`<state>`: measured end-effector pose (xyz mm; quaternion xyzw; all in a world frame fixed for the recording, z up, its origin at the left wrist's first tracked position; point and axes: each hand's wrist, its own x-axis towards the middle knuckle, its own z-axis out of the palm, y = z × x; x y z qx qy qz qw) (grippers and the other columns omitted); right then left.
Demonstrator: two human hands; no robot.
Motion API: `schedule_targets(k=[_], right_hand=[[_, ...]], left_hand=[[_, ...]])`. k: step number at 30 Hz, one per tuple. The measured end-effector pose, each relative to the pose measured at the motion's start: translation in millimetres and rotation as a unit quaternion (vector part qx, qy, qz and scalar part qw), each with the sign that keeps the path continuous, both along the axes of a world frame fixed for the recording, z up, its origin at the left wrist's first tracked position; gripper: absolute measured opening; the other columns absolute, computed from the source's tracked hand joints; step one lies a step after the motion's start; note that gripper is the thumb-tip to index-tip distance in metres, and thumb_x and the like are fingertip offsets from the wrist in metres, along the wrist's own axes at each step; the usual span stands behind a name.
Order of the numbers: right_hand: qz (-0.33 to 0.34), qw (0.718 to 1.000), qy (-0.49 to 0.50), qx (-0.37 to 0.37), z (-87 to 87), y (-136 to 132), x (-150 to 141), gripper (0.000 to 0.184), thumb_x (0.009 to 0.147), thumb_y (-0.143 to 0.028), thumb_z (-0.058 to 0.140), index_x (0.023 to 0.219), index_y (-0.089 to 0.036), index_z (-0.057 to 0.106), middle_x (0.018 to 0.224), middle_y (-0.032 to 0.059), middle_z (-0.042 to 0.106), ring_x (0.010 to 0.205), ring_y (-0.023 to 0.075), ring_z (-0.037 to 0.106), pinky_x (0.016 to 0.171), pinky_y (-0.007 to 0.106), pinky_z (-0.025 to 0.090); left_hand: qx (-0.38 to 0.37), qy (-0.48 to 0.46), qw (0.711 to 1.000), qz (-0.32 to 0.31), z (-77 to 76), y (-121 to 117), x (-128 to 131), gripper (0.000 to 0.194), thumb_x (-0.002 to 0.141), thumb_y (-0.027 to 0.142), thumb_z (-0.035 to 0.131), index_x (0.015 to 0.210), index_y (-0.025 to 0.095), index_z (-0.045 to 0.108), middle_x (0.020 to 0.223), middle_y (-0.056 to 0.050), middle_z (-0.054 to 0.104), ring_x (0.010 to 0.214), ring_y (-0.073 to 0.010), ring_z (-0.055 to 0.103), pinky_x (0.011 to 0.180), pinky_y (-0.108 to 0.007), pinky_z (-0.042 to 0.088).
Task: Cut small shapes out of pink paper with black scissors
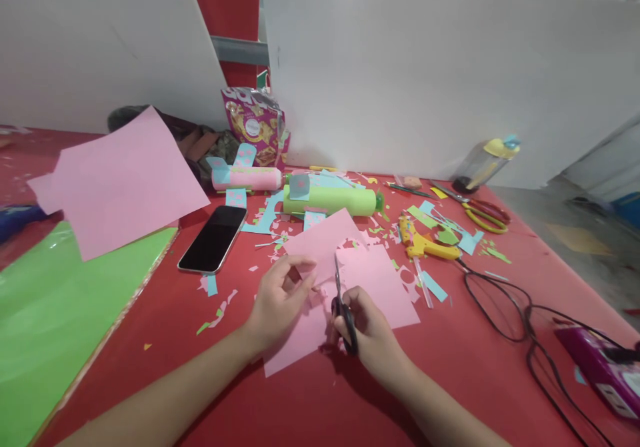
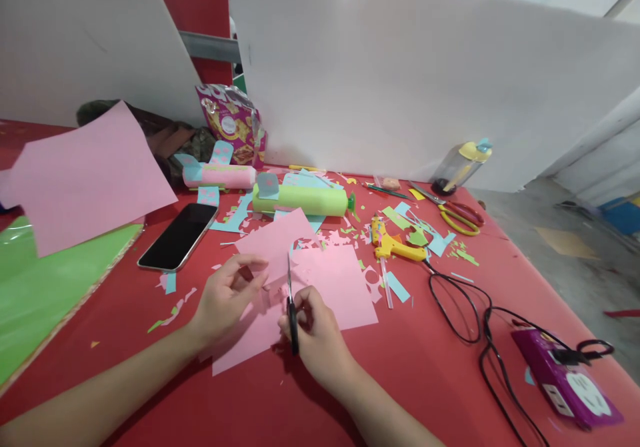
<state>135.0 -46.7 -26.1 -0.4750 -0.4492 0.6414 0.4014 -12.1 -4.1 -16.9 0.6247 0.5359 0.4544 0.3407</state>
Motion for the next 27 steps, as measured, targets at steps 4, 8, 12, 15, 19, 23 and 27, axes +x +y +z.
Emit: schedule_targets(k=[4,8,12,15,19,23,27], right_hand=[[0.006,0.999,0.044,-0.003,0.8,0.5,-1.7,0.033,0.068,-0.043,0.058,0.072,-0.022,0.034,0.052,-0.0092,0.044,0.046,0.0082,0.048,0.049,0.025,0.042],[-0.005,0.999,0.053,-0.009,2.5,2.0,-2.0,0.039,0.064,-0.049,0.060,0.073,-0.022,0.035,0.057,-0.0078,0.045,0.047,0.0080,0.047,0.043,0.021,0.033],[-0.006,0.998,0.059,0.000,4.8,3.6,-0.7,0.042,0.061,-0.052,0.061,0.073,-0.022,0.035,0.056,-0.0070,0.046,0.050,0.0090,0.046,0.044,0.021,0.031],[-0.005,0.998,0.064,0.000,6.6,3.9,-0.5,0.040,0.062,-0.051,0.061,0.072,-0.022,0.034,0.056,-0.0065,0.047,0.052,0.0096,0.047,0.046,0.022,0.032],[-0.016,0.998,0.061,-0.004,7.5,3.3,-1.1,0.035,0.064,-0.043,0.061,0.071,-0.022,0.034,0.055,-0.0069,0.047,0.050,0.0090,0.047,0.046,0.022,0.034],[-0.019,0.998,0.059,-0.029,7.8,2.9,-1.6,0.032,0.065,-0.040,0.060,0.070,-0.022,0.034,0.055,-0.0079,0.046,0.045,0.0073,0.046,0.039,0.019,0.035],[-0.027,0.997,0.057,-0.042,8.8,2.8,-1.9,0.031,0.065,-0.037,0.060,0.069,-0.021,0.034,0.052,-0.0089,0.045,0.043,0.0065,0.047,0.037,0.016,0.034]], left_hand=[[0.014,-0.005,1.000,-0.002,0.5,0.1,0.2,0.011,0.072,0.020,0.051,0.081,0.017,0.056,0.077,-0.003,0.061,0.066,-0.0121,0.057,0.058,-0.022,0.046],[0.022,-0.006,1.000,-0.011,-1.7,-0.5,0.2,0.012,0.072,0.021,0.051,0.083,0.017,0.055,0.078,-0.003,0.060,0.066,-0.0116,0.057,0.056,-0.021,0.046],[0.029,0.006,0.999,-0.025,-3.7,-1.6,0.0,0.012,0.073,0.022,0.052,0.083,0.017,0.056,0.080,-0.003,0.061,0.066,-0.0117,0.056,0.055,-0.021,0.046],[0.030,0.017,0.999,-0.030,-4.4,-2.2,-0.6,0.013,0.072,0.022,0.053,0.083,0.017,0.057,0.079,-0.004,0.061,0.061,-0.0111,0.055,0.053,-0.022,0.045],[0.033,0.020,0.999,-0.027,-3.7,-2.5,-0.7,0.013,0.073,0.023,0.052,0.084,0.017,0.057,0.079,-0.003,0.061,0.062,-0.0113,0.054,0.054,-0.022,0.045],[0.034,0.008,0.999,-0.032,-2.6,-1.7,0.3,0.014,0.073,0.020,0.051,0.085,0.017,0.057,0.080,-0.003,0.060,0.067,-0.0121,0.055,0.057,-0.022,0.046],[0.028,-0.018,0.999,-0.032,-1.7,-0.2,0.2,0.013,0.074,0.018,0.049,0.083,0.016,0.057,0.079,-0.004,0.059,0.071,-0.0125,0.056,0.061,-0.022,0.046]])
